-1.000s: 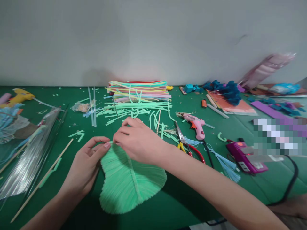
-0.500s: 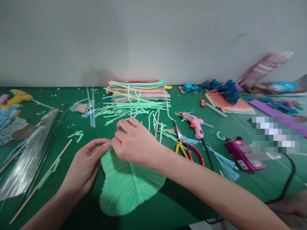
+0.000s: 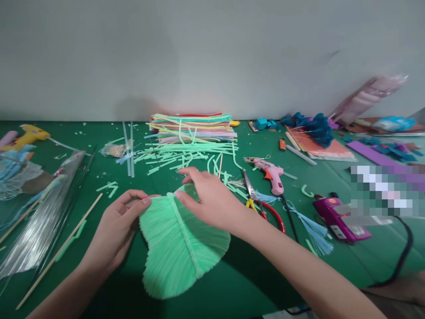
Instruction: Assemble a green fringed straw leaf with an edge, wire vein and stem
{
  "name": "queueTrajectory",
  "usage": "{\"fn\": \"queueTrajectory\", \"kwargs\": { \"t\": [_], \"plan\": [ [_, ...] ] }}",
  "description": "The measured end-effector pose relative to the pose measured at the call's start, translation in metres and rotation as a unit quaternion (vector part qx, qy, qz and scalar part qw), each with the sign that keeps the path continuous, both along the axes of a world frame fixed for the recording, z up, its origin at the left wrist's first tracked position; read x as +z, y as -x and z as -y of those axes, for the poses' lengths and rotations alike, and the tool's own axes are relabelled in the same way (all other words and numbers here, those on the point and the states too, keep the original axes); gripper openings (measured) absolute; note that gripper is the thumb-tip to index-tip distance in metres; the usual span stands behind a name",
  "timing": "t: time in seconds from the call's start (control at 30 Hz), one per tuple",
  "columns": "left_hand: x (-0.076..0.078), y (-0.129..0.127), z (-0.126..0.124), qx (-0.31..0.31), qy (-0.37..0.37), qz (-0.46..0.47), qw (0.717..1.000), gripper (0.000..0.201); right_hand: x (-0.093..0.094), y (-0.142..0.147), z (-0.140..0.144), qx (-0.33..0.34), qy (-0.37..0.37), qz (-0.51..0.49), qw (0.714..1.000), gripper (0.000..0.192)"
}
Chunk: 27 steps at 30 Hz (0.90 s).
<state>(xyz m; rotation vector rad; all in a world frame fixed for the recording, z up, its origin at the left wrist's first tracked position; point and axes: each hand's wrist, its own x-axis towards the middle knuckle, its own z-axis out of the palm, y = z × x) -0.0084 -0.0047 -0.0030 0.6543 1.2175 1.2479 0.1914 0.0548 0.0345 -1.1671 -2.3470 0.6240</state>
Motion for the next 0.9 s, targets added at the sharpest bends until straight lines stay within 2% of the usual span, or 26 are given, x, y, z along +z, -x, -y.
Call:
{"fn": "queueTrajectory", "kwargs": {
  "t": [0.07, 0.13, 0.23, 0.3, 0.53, 0.63, 0.73, 0.9],
  "plan": [
    [0.002, 0.000, 0.001, -0.015, 0.007, 0.006, 1.000, 0.025, -0.004, -0.003, -0.001, 0.018, 0.091, -0.006, 0.996, 0.034],
    [0.002, -0.001, 0.001, -0.046, 0.010, -0.015, 0.999, 0.029, -0.005, -0.004, -0.003, 0.026, 0.141, -0.026, 0.989, 0.023],
    [0.000, -0.002, 0.001, -0.107, 0.016, -0.075, 0.991, 0.027, -0.003, -0.002, -0.002, 0.019, 0.170, -0.048, 0.984, 0.020],
    [-0.002, -0.001, 0.002, -0.122, 0.019, -0.101, 0.987, 0.024, -0.002, 0.001, -0.001, 0.015, 0.178, -0.061, 0.982, 0.018],
    [0.000, 0.003, 0.002, -0.069, 0.029, -0.108, 0.991, 0.024, -0.006, 0.009, 0.005, 0.020, 0.216, -0.127, 0.968, 0.016],
    [0.002, 0.004, -0.002, -0.043, 0.059, -0.050, 0.996, 0.039, -0.012, 0.010, 0.006, 0.016, 0.257, -0.175, 0.950, 0.020],
    [0.002, 0.005, -0.006, -0.049, 0.094, 0.002, 0.994, 0.053, -0.020, 0.011, 0.006, -0.004, 0.303, -0.230, 0.925, 0.025],
    [-0.003, 0.007, -0.007, -0.076, 0.080, -0.025, 0.994, 0.033, -0.032, 0.013, 0.009, -0.040, 0.368, -0.294, 0.881, 0.035]
  ]
}}
